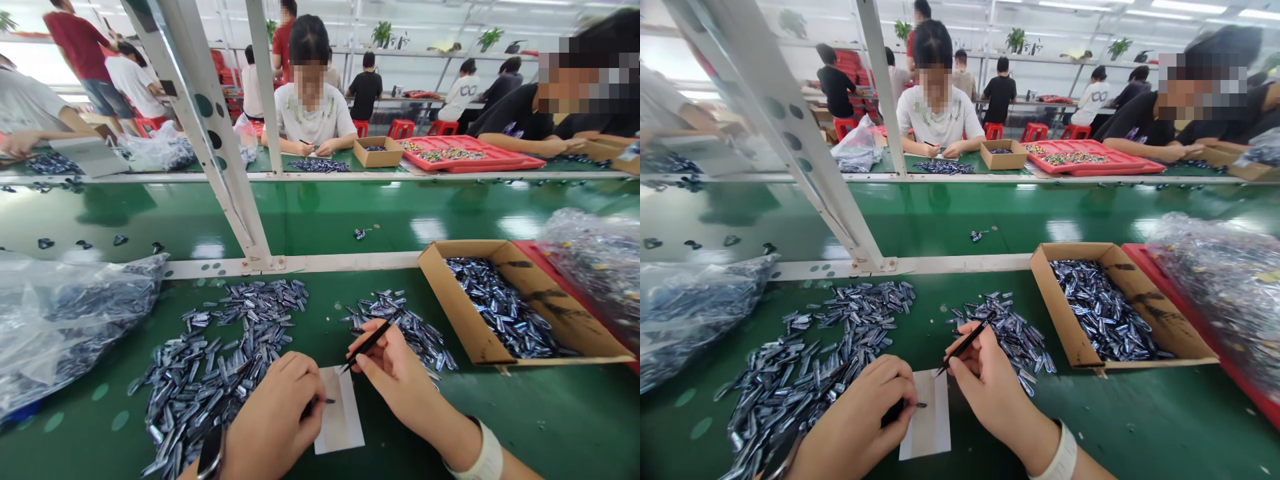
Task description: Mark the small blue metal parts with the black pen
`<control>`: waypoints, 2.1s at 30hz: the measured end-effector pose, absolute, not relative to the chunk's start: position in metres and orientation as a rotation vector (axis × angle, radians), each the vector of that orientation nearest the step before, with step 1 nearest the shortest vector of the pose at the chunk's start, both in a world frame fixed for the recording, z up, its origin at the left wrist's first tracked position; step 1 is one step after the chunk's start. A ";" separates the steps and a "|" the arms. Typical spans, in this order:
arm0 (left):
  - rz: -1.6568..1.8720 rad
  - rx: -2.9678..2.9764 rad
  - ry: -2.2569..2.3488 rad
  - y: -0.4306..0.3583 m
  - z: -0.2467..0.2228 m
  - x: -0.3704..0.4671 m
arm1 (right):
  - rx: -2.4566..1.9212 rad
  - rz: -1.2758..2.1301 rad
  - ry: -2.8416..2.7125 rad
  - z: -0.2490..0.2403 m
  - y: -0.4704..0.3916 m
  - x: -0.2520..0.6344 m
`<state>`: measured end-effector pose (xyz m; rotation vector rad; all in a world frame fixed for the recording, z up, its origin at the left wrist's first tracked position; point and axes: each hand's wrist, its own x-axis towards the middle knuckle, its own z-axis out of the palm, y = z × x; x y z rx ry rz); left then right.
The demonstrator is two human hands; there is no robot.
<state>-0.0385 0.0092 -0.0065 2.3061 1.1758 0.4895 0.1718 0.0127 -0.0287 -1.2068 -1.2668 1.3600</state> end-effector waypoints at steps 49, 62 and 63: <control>0.478 2.214 1.252 0.008 -0.005 -0.035 | -1.259 1.444 -0.996 -0.018 0.017 0.166; 0.485 2.214 1.238 0.008 -0.004 -0.034 | -1.243 1.547 -1.158 -0.018 0.009 0.160; 0.492 2.213 1.239 0.008 -0.004 -0.034 | -1.245 1.545 -1.157 -0.018 0.009 0.160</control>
